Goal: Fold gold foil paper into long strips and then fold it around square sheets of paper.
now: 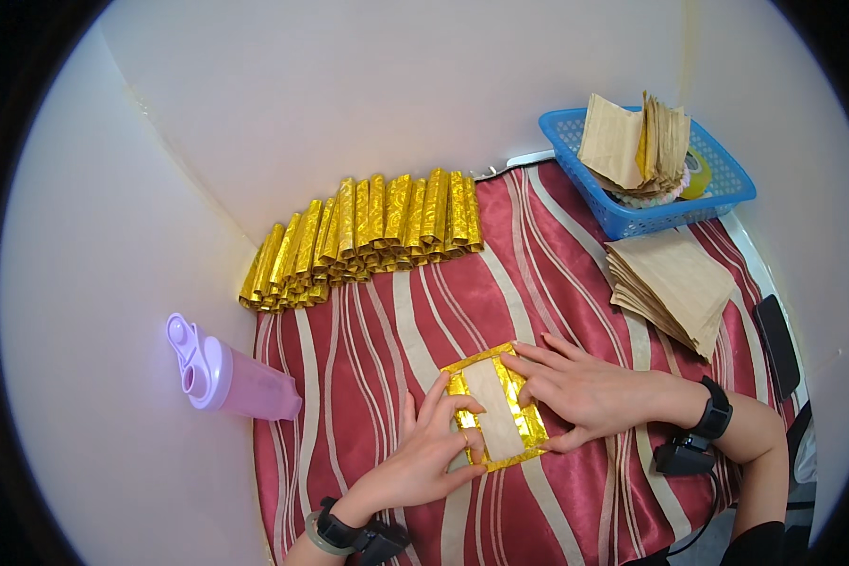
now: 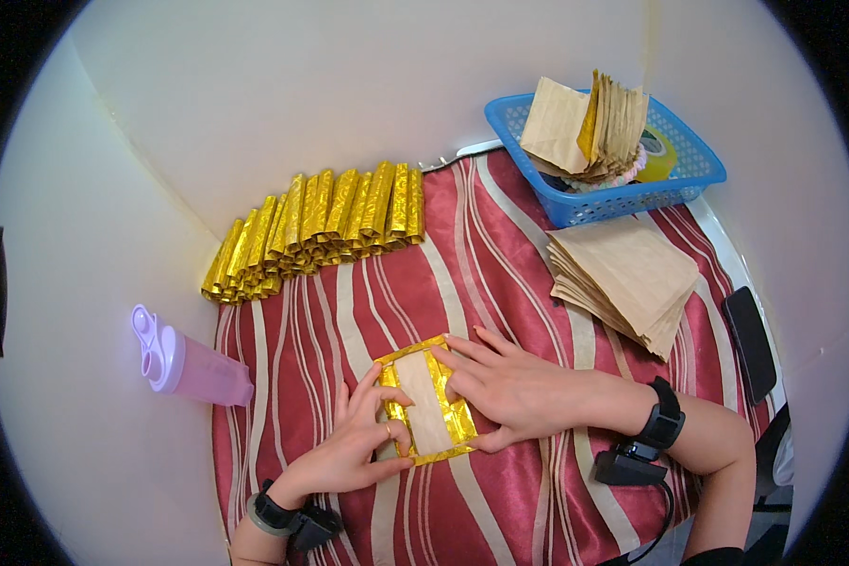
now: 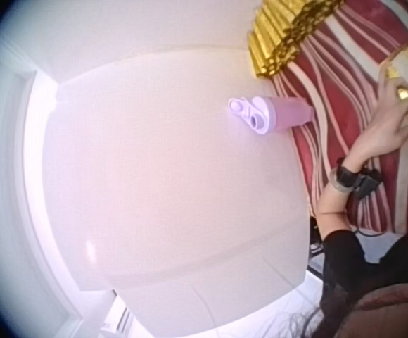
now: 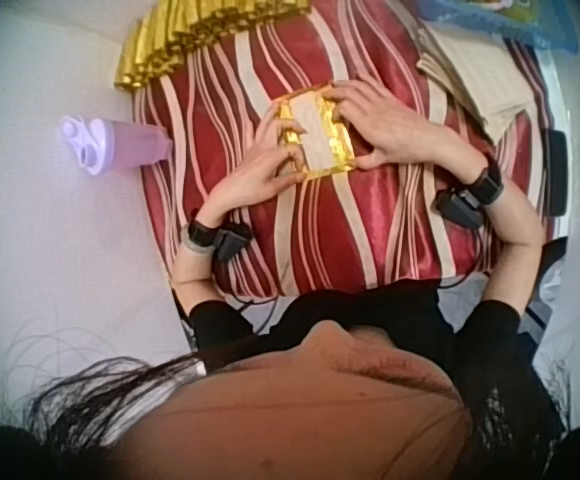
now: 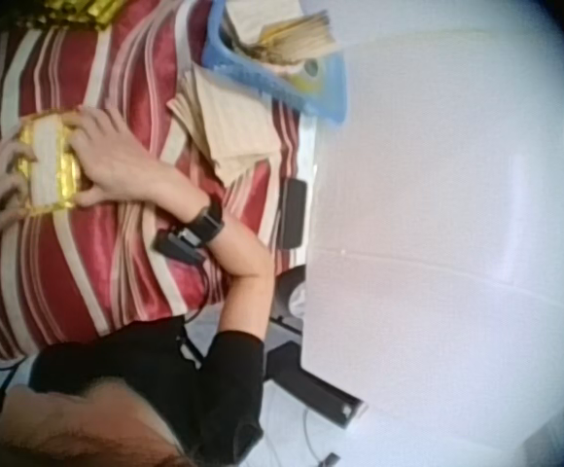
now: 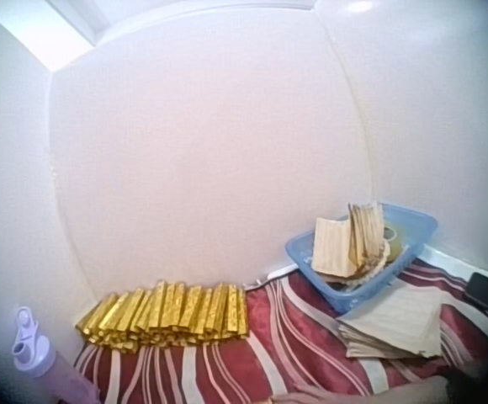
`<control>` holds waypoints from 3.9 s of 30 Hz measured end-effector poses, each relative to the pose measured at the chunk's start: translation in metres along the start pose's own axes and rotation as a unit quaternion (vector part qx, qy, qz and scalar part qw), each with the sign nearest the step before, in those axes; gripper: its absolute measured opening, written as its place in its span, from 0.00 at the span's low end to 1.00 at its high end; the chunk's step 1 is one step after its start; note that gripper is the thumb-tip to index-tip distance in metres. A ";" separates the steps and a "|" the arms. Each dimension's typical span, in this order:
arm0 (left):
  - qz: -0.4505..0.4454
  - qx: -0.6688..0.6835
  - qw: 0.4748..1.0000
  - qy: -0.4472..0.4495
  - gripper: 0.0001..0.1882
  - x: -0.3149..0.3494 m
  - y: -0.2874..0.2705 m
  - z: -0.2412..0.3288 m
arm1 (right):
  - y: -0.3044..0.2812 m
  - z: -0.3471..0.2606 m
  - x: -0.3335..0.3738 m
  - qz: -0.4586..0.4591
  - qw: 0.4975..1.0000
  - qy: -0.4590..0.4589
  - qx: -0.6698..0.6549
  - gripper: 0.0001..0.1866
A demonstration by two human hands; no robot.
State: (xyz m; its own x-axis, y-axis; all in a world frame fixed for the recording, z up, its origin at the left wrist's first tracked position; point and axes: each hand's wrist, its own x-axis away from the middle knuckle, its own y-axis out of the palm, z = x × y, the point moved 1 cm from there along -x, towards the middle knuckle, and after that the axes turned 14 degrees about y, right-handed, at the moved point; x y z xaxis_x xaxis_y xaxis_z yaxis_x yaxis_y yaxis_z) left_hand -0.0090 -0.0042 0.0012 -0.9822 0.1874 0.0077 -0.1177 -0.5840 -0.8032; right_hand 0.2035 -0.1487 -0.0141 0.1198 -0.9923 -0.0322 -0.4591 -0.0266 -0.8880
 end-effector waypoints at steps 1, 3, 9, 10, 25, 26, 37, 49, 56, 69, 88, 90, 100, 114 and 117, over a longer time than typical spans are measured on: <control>-0.001 0.003 1.000 0.002 0.10 0.000 0.000 -0.001 | 0.001 0.000 0.000 0.009 1.000 0.003 -0.003 0.31; -0.002 0.005 1.000 0.005 0.10 0.000 -0.001 -0.001 | -0.001 0.001 -0.001 0.018 1.000 0.005 -0.005 0.32; -0.007 0.005 1.000 0.002 0.10 0.000 -0.001 -0.001 | -0.013 -0.001 -0.007 0.048 0.997 0.020 0.065 0.47; -0.006 0.005 1.000 0.003 0.11 0.000 -0.001 -0.001 | -0.015 -0.001 -0.010 0.057 0.995 0.011 0.079 0.50; 0.064 -0.184 0.980 -0.041 0.11 0.008 -0.024 -0.010 | -0.012 -0.009 -0.002 0.091 0.987 0.047 0.127 0.49; 0.114 -0.238 0.963 -0.049 0.10 0.012 -0.028 -0.018 | -0.012 -0.010 -0.002 0.102 0.984 0.052 0.135 0.47; 0.236 -0.087 0.963 -0.096 0.08 0.020 -0.027 -0.038 | -0.002 0.003 -0.009 0.111 0.989 0.070 -0.062 0.10; 0.102 -0.033 0.992 -0.069 0.16 0.027 -0.033 -0.032 | 0.001 0.012 -0.012 0.143 0.989 0.014 -0.036 0.17; 0.206 -0.106 0.969 -0.085 0.18 0.014 -0.019 -0.029 | -0.008 0.012 -0.010 0.153 0.984 0.050 0.078 0.19; 0.199 -0.077 0.974 -0.080 0.26 0.019 -0.012 -0.041 | -0.008 0.024 -0.010 0.112 0.993 0.047 -0.009 0.23; 0.173 -0.028 0.975 -0.133 0.31 0.021 -0.007 -0.038 | -0.007 0.025 -0.007 0.067 0.994 0.085 0.020 0.33; 0.171 -0.024 0.976 -0.131 0.31 0.021 -0.008 -0.037 | -0.006 0.024 -0.007 0.068 0.994 0.084 0.022 0.33; 0.114 -0.089 0.978 -0.148 0.40 0.018 -0.012 -0.027 | -0.007 0.024 -0.007 0.098 0.992 0.073 0.028 0.30; 0.280 -0.090 0.951 -0.094 0.29 0.021 0.002 -0.022 | -0.005 0.027 -0.005 0.141 0.989 0.004 -0.044 0.13; 0.256 -0.087 0.961 -0.050 0.20 0.022 -0.003 -0.025 | -0.004 0.029 -0.006 0.154 0.987 -0.046 -0.027 0.11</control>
State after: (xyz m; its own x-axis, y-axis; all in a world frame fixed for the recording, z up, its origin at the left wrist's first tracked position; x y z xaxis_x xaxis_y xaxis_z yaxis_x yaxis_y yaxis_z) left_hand -0.0264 0.0218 -0.0112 -0.9151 -0.1711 -0.3650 0.4025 -0.4372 -0.8043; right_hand 0.2302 -0.1394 -0.0236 0.0455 -0.9390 -0.3410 -0.5324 0.2661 -0.8036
